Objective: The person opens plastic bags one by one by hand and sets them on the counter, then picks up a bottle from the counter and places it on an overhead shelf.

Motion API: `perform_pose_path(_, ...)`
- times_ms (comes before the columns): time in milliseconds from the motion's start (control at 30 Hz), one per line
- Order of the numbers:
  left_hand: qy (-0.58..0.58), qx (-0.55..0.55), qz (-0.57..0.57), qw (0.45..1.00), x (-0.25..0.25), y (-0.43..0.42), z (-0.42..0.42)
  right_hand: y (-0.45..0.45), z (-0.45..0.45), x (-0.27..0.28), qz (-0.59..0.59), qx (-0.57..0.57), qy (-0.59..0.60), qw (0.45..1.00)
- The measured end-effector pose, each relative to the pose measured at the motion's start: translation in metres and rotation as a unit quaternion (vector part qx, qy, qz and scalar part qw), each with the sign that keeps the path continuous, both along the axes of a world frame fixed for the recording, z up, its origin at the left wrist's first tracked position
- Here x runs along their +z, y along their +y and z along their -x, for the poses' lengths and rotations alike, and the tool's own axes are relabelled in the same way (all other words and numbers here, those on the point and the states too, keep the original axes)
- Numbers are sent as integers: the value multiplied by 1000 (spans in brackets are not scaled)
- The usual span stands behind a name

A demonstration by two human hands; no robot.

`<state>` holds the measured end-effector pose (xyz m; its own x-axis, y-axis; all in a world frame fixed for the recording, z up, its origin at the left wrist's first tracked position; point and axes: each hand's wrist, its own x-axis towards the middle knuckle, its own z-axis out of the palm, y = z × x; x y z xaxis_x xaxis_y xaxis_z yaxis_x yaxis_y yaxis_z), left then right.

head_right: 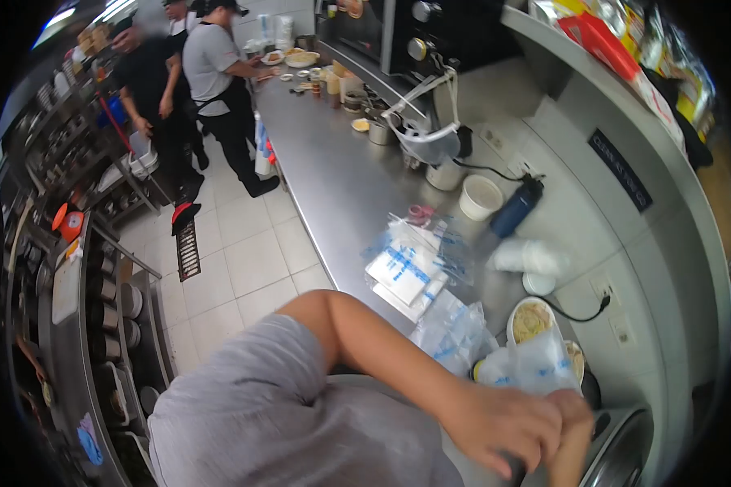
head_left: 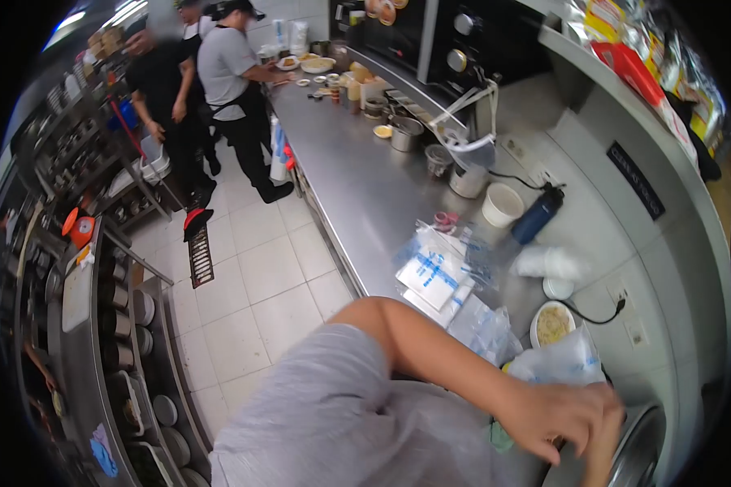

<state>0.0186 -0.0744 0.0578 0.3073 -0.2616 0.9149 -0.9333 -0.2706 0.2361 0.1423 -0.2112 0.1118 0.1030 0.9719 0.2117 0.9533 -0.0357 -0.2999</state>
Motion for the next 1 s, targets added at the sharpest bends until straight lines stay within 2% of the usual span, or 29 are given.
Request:
perform_pose_path(67,123,94,37,987,-12,14,21,-22,14,-66,-42,-64,93,993)
perform_pose_path(133,202,157,-23,966,-53,13,20,-17,44,-69,5,-99,151,983)
perform_pose_path(200,407,142,-18,902,-78,12,20,-21,49,-85,-24,-186,235,954)
perform_pose_path(267,291,215,-14,932,-106,20,17,-28,46,-107,-57,-255,312,913)
perform_pose_path(333,385,199,56,900,-96,23,19,-44,38,-126,-87,-311,381,867)
perform_pose_path(367,432,188,90,877,-92,26,19,-47,38,-129,-119,-296,361,876)
perform_pose_path(467,430,179,29,884,-96,28,12,-37,50,-122,-165,-305,304,887)
perform_pose_path(500,427,72,149,889,-98,23,7,-35,52,-120,-169,-314,300,885)
perform_pose_path(533,422,-35,272,864,-99,15,3,-37,52,-118,-152,-307,322,883)
perform_pose_path(567,458,-37,285,841,-98,13,3,-39,51,-114,-139,-296,342,881)
perform_pose_path(633,523,-41,276,805,-88,10,6,-43,49,-106,-162,-259,328,894)
perform_pose_path(733,601,-26,198,774,-72,16,1,-46,35,-101,-258,-166,201,930)
perform_pose_path(767,634,-19,153,757,-77,19,-2,-48,37,-110,-308,-154,395,852)
perform_pose_path(800,665,-11,107,739,-81,20,-7,-47,37,-105,-304,-145,519,785)
perform_pose_path(867,620,-103,244,739,-84,21,-17,-42,38,-94,-281,-119,734,606)
perform_pose_path(900,591,-148,309,730,-84,22,-21,-45,29,-96,-179,-104,779,592)
perform_pose_path(967,584,-251,436,637,-65,23,-28,-59,13,-109,-28,-62,622,780)
perform_pose_path(1000,560,-288,496,597,-52,31,-32,-56,0,-107,51,-18,514,856)
